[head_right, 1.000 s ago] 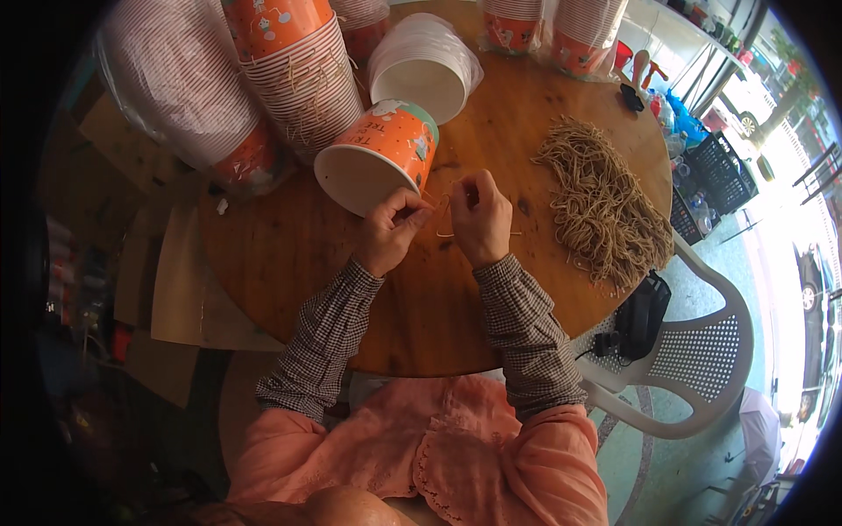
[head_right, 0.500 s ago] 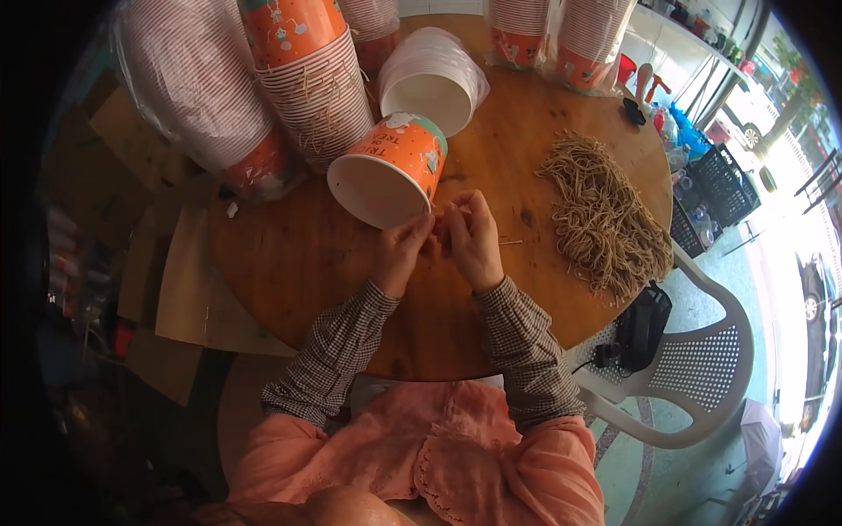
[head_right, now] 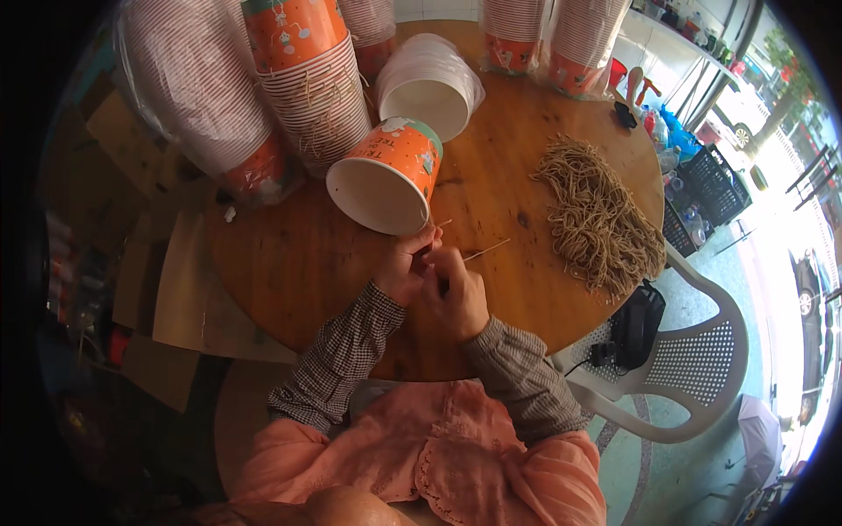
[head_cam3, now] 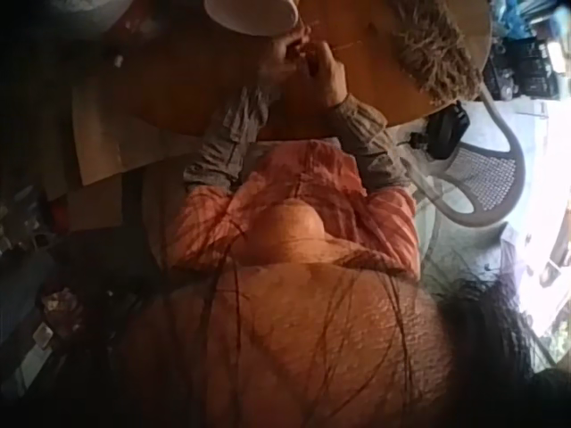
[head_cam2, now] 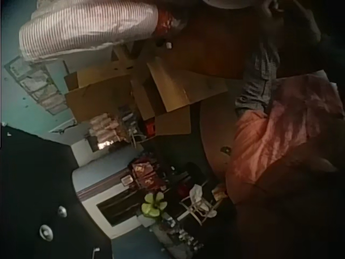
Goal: Threading ropes through holes in paper buckets to create handles.
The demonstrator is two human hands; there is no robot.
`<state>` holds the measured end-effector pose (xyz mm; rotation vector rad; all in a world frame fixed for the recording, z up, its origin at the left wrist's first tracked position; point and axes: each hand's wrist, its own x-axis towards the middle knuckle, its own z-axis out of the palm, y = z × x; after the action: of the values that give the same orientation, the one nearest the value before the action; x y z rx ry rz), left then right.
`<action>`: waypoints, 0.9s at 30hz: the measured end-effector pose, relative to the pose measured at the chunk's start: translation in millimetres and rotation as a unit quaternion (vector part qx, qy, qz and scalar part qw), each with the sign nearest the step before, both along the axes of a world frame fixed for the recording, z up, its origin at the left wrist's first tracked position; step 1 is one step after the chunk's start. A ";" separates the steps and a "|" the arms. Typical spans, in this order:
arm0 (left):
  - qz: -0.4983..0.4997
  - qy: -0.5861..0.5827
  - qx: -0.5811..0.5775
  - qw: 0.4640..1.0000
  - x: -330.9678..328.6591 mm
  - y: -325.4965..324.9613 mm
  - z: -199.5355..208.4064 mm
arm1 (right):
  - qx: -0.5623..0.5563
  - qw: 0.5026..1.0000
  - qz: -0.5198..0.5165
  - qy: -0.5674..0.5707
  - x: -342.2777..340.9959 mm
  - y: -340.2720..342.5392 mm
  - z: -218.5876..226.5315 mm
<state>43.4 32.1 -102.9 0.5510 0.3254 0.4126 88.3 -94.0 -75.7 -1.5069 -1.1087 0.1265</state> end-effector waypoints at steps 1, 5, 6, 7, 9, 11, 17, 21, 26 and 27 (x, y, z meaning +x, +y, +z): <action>0.002 -0.001 0.000 1.000 -0.6 2.5 -4.3 | 0.009 0.999 0.015 -0.027 -8.4 -11.9 -1.3; -0.042 0.002 -0.094 0.995 3.3 -4.3 -6.1 | -0.032 0.998 0.048 -0.039 -27.9 -65.1 -20.5; -0.045 0.021 -0.084 0.995 3.1 -14.5 -4.2 | -0.054 0.997 0.034 -0.040 -26.7 -74.4 -24.3; -0.048 0.013 -0.066 0.997 2.1 -21.0 -7.0 | -0.054 0.997 0.035 -0.040 -25.1 -83.0 -22.7; -0.049 0.016 -0.067 0.996 -1.5 -23.5 -11.1 | -0.103 0.993 0.023 -0.044 -22.8 -97.7 -16.9; -0.058 0.016 -0.067 0.996 1.1 -28.6 -11.5 | -0.117 0.993 0.004 -0.009 -20.6 -106.7 -20.0; -0.107 0.015 -0.082 0.991 3.4 -31.4 -3.6 | -0.121 0.993 -0.009 0.014 -19.8 -125.7 -31.5; -0.062 0.020 -0.073 0.995 -3.2 -31.7 -2.6 | -0.099 0.995 -0.008 0.031 -20.9 -124.4 -32.0; 0.037 0.055 0.038 0.997 -12.5 -41.6 2.7 | -0.070 0.997 -0.006 0.043 -28.8 -124.7 -29.4; 0.060 0.075 0.113 0.989 -13.2 -44.0 3.6 | -0.074 0.996 0.013 0.049 -31.3 -124.9 -25.3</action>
<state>30.2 -11.9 -99.2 0.7894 0.4622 0.5296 57.1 -218.9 -101.1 -1.6005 -1.0600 0.3039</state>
